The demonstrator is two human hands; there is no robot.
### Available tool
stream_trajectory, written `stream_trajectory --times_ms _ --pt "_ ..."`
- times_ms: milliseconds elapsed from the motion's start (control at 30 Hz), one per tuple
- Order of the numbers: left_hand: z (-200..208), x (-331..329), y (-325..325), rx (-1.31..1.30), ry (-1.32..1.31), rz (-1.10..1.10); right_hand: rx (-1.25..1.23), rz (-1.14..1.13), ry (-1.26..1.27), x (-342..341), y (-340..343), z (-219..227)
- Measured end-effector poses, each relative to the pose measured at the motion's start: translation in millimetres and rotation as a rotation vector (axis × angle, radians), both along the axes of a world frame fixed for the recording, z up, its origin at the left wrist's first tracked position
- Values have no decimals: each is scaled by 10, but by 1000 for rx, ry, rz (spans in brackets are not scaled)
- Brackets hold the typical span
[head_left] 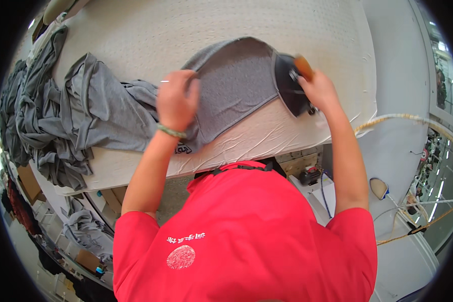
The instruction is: Ironing and folding grey hoodies on an industrial pressing table.
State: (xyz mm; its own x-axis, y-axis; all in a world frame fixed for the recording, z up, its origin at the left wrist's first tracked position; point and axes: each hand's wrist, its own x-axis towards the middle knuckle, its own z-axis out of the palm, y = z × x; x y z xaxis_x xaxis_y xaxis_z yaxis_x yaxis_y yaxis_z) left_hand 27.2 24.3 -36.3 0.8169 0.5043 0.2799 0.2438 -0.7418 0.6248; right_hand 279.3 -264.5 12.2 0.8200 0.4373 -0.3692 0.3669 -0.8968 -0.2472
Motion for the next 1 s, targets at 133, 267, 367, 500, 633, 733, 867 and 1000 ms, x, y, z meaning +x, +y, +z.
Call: stream_trajectory --times_ms 133,267,367,500,633,733,867,1000 --pt "-80 357 -1050 -73 137 -457 -134 -107 -33 62 -856 -38" --pt "-331 1133 -1845 227 327 -476 -18 -246 -130 267 -1089 -114" --pt "-351 1344 -1714 125 373 -404 17 -376 7 320 -1019 -127" --pt "-7 830 -1209 -523 39 -151 140 -452 89 261 -1084 -88" --pt "324 -527 -621 -1340 -382 370 57 -362 100 178 -909 -55" --pt "345 -1087 -597 -1517 -571 625 130 103 -35 -172 -473 -46" --pt "77 -1510 -822 -1432 -667 755 -14 508 178 -1036 651 345" --pt "48 -1731 -1172 -1325 -611 853 94 836 270 -1696 1561 645"
